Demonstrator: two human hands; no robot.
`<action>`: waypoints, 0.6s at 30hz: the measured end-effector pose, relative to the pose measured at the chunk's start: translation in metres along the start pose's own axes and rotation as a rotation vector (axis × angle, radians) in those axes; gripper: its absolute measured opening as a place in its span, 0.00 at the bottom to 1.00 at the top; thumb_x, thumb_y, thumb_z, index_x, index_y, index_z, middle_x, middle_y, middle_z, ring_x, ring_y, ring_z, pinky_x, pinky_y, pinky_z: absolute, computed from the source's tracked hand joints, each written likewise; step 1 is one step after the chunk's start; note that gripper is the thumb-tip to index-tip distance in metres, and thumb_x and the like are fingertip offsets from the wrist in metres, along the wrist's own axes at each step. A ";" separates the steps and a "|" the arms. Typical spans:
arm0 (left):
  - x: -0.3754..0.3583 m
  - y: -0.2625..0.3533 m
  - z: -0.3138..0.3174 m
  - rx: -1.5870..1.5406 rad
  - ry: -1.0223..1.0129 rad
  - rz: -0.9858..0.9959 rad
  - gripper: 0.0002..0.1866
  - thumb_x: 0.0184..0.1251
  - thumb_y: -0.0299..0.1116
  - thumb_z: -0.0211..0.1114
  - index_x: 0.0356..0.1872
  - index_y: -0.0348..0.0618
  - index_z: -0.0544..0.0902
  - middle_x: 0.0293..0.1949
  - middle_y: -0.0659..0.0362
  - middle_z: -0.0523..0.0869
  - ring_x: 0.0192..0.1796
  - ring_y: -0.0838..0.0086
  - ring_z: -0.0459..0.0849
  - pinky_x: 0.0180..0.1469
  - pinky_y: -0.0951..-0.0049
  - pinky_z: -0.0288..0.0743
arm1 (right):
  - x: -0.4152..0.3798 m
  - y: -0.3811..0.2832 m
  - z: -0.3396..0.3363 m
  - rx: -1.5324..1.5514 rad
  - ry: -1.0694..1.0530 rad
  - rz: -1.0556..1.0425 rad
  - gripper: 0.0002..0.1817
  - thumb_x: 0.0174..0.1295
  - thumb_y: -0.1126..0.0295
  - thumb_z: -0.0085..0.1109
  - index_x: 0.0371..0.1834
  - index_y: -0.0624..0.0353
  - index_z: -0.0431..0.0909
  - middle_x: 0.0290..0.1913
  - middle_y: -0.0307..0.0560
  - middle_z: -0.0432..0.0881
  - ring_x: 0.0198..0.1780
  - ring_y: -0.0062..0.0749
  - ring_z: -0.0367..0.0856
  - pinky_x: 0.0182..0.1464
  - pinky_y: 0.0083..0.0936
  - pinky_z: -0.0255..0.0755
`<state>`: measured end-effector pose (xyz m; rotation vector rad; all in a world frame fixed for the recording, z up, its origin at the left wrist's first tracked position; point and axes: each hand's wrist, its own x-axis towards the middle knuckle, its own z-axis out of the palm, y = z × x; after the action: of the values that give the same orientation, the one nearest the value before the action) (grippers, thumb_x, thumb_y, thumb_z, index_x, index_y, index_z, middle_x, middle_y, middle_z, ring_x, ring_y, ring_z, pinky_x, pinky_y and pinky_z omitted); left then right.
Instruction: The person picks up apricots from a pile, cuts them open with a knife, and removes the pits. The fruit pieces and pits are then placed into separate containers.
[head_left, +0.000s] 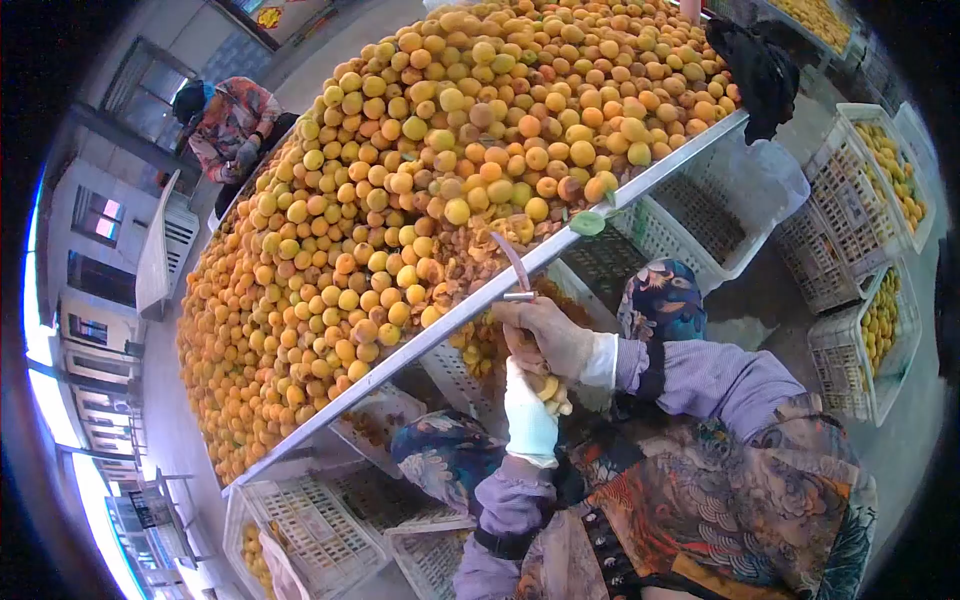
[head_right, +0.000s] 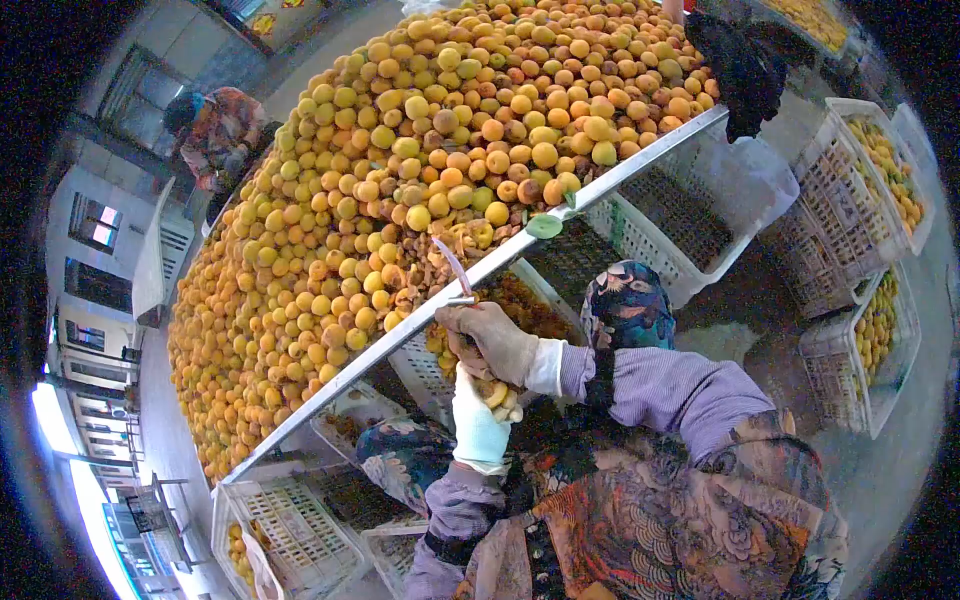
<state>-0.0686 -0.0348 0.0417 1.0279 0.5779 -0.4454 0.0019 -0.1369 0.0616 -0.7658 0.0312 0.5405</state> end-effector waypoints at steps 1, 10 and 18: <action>0.002 0.000 -0.003 0.002 0.001 -0.004 0.24 0.69 0.59 0.42 0.38 0.47 0.70 0.27 0.61 0.71 0.23 0.75 0.70 0.20 0.75 0.65 | -0.001 0.001 0.001 -0.021 0.021 -0.038 0.17 0.63 0.59 0.53 0.19 0.55 0.69 0.11 0.36 0.66 0.09 0.22 0.60 0.11 0.20 0.54; 0.002 -0.005 -0.014 -0.417 -0.342 0.088 0.32 0.46 0.13 0.67 0.54 0.34 0.61 0.43 0.55 0.74 0.41 0.74 0.77 0.42 0.74 0.79 | -0.010 -0.009 0.024 -0.252 0.082 -0.061 0.13 0.61 0.61 0.57 0.25 0.59 0.74 0.17 0.38 0.74 0.13 0.15 0.66 0.14 0.15 0.58; 0.014 -0.006 -0.007 -0.226 0.014 0.127 0.22 0.68 0.57 0.46 0.54 0.55 0.72 0.46 0.62 0.78 0.42 0.69 0.79 0.35 0.70 0.75 | -0.020 0.004 0.034 -0.504 0.101 -0.368 0.13 0.60 0.62 0.58 0.25 0.61 0.75 0.19 0.40 0.76 0.15 0.16 0.67 0.16 0.16 0.59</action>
<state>-0.0626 -0.0327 0.0261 0.8465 0.5580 -0.2544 -0.0224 -0.1214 0.0879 -1.2587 -0.1560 0.1532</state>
